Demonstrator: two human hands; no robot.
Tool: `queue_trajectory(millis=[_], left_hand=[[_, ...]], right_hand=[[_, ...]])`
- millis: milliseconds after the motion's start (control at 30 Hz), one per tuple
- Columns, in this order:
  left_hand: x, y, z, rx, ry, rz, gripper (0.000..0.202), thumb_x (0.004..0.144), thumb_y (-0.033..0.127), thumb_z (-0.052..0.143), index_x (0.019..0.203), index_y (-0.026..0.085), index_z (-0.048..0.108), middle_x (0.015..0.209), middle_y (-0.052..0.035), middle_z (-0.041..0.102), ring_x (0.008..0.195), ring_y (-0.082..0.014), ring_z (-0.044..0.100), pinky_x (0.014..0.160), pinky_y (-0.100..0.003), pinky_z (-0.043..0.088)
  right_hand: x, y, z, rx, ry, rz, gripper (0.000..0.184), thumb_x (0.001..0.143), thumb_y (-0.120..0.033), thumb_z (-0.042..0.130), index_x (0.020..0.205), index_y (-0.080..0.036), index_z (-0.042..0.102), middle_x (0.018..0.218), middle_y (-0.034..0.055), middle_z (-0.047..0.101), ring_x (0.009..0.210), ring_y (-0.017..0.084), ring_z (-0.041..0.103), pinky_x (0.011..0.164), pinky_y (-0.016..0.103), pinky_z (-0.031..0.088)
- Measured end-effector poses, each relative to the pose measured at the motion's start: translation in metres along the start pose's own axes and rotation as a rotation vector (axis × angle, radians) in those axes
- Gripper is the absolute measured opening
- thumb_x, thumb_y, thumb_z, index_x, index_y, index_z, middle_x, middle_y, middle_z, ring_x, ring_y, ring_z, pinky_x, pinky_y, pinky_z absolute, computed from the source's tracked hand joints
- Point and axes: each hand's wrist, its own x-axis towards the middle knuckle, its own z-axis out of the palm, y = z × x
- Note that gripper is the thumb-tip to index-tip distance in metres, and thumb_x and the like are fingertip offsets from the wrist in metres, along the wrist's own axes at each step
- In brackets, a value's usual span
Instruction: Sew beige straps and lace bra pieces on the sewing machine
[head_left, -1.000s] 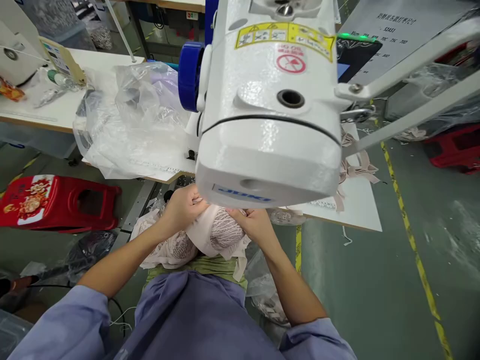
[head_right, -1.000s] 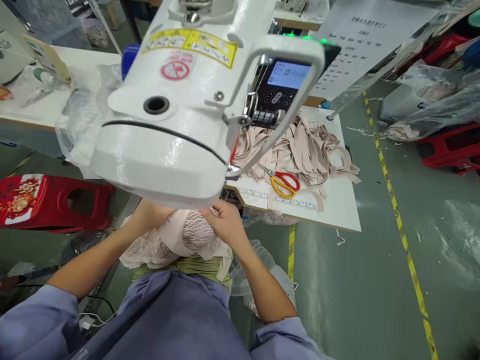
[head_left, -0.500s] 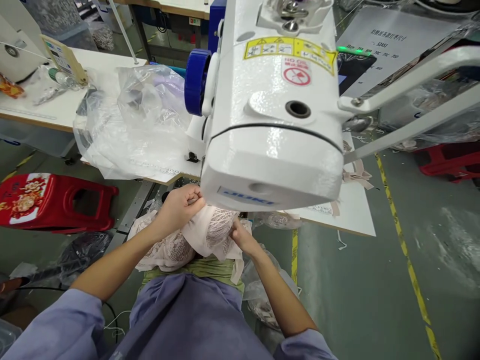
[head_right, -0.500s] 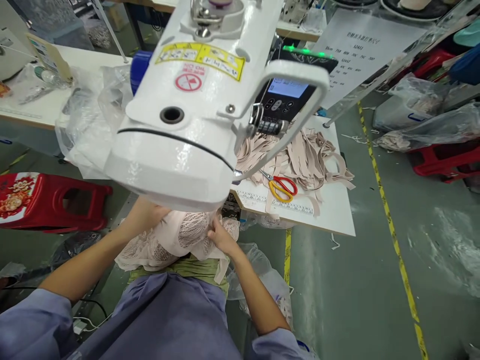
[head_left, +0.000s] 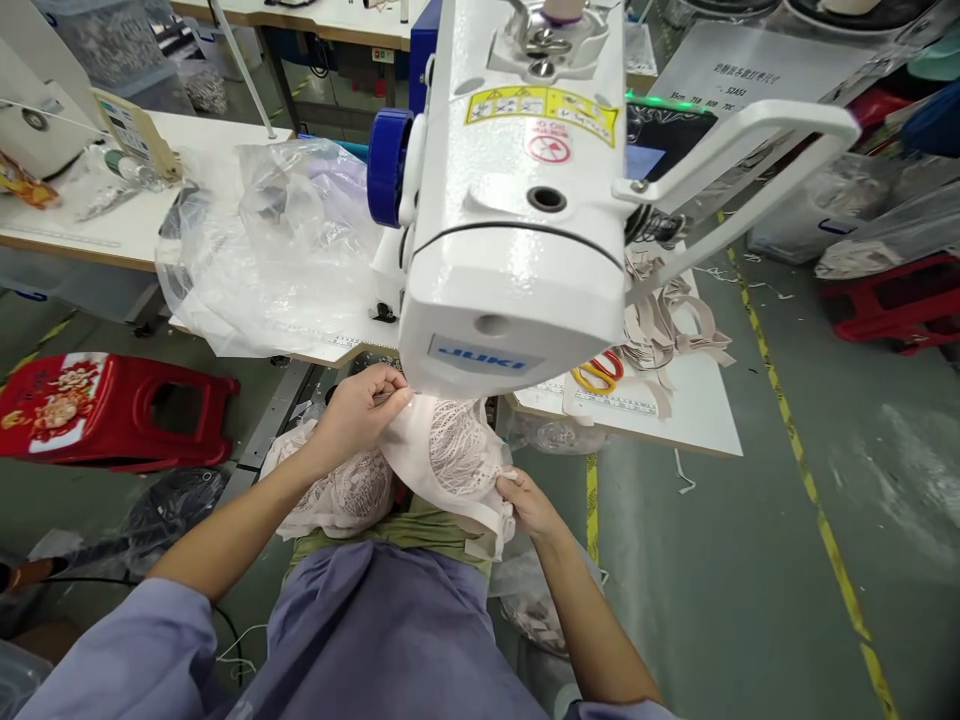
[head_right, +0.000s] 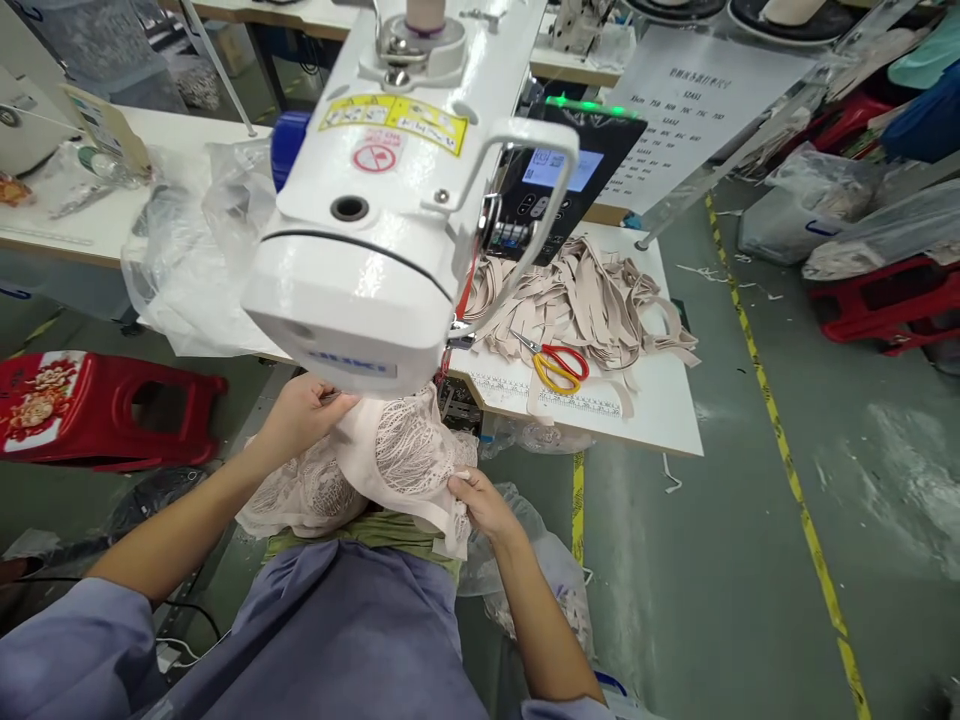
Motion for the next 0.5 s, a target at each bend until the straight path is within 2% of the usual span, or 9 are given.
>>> queue_trajectory(millis=[67,167,233,300,367,433,467,500], left_hand=[[-0.004,-0.002,0.0,0.03,0.026,0.016,0.016,0.09,0.032,0.055,0.088,0.018,0.061,0.073,-0.0003,0.06,0.067,-0.014,0.055,0.06,-0.023,0.041],[-0.015,0.0,0.001,0.119,0.125,0.091,0.016,0.092,0.031,0.054,0.099,0.017,0.06,0.092,-0.0054,0.065,0.086,-0.0178,0.061,0.073,-0.026,0.048],[-0.027,0.009,0.005,0.186,0.21,0.218,0.014,0.093,0.025,0.053,0.103,0.017,0.059,0.1,-0.0077,0.066,0.095,-0.0201,0.062,0.082,-0.03,0.049],[-0.043,0.025,0.013,0.194,0.246,0.414,0.016,0.093,0.019,0.054,0.108,0.018,0.057,0.104,-0.0091,0.067,0.102,-0.0213,0.062,0.088,-0.033,0.05],[-0.061,0.046,0.023,0.135,0.167,0.672,0.025,0.092,0.017,0.056,0.117,0.018,0.055,0.111,-0.0108,0.069,0.111,-0.0219,0.062,0.097,-0.034,0.049],[-0.075,0.065,0.031,0.107,-0.022,0.879,0.037,0.092,0.023,0.058,0.129,0.017,0.052,0.128,-0.0137,0.065,0.126,-0.0243,0.056,0.111,-0.038,0.041],[-0.079,0.072,0.034,0.121,-0.142,0.917,0.044,0.092,0.028,0.061,0.133,0.017,0.05,0.134,-0.0147,0.062,0.13,-0.0266,0.053,0.115,-0.04,0.037],[-0.082,0.075,0.037,0.149,-0.255,0.897,0.05,0.09,0.033,0.064,0.136,0.017,0.05,0.134,-0.0154,0.062,0.128,-0.0294,0.055,0.115,-0.041,0.036]], right_hand=[[-0.007,-0.005,0.002,0.012,0.061,-0.021,0.057,0.067,-0.076,0.069,0.073,-0.019,0.067,0.071,0.0071,0.072,0.062,0.021,0.065,0.066,0.034,0.053],[-0.015,-0.013,0.005,0.009,0.169,-0.047,0.058,0.061,-0.077,0.072,0.075,-0.021,0.068,0.076,0.0087,0.074,0.066,0.025,0.067,0.066,0.038,0.054],[-0.019,-0.018,0.007,-0.011,0.229,-0.063,0.059,0.058,-0.079,0.072,0.076,-0.022,0.068,0.076,0.009,0.073,0.067,0.027,0.066,0.064,0.038,0.054],[-0.025,-0.026,0.01,-0.042,0.265,-0.091,0.058,0.062,-0.079,0.068,0.077,-0.023,0.069,0.073,0.0082,0.072,0.065,0.027,0.065,0.061,0.037,0.053],[-0.033,-0.04,0.017,-0.135,0.212,-0.153,0.052,0.071,-0.075,0.064,0.074,-0.023,0.069,0.068,0.0066,0.07,0.062,0.025,0.063,0.06,0.036,0.052],[-0.044,-0.058,0.029,-0.332,0.044,-0.229,0.042,0.08,-0.064,0.061,0.07,-0.024,0.069,0.067,0.005,0.068,0.066,0.024,0.063,0.065,0.036,0.052],[-0.05,-0.069,0.037,-0.452,-0.071,-0.26,0.036,0.084,-0.056,0.059,0.07,-0.024,0.069,0.069,0.0043,0.069,0.07,0.023,0.064,0.07,0.035,0.052],[-0.055,-0.079,0.046,-0.569,-0.192,-0.281,0.032,0.088,-0.048,0.056,0.071,-0.025,0.069,0.072,0.0037,0.07,0.074,0.023,0.064,0.074,0.034,0.052]])
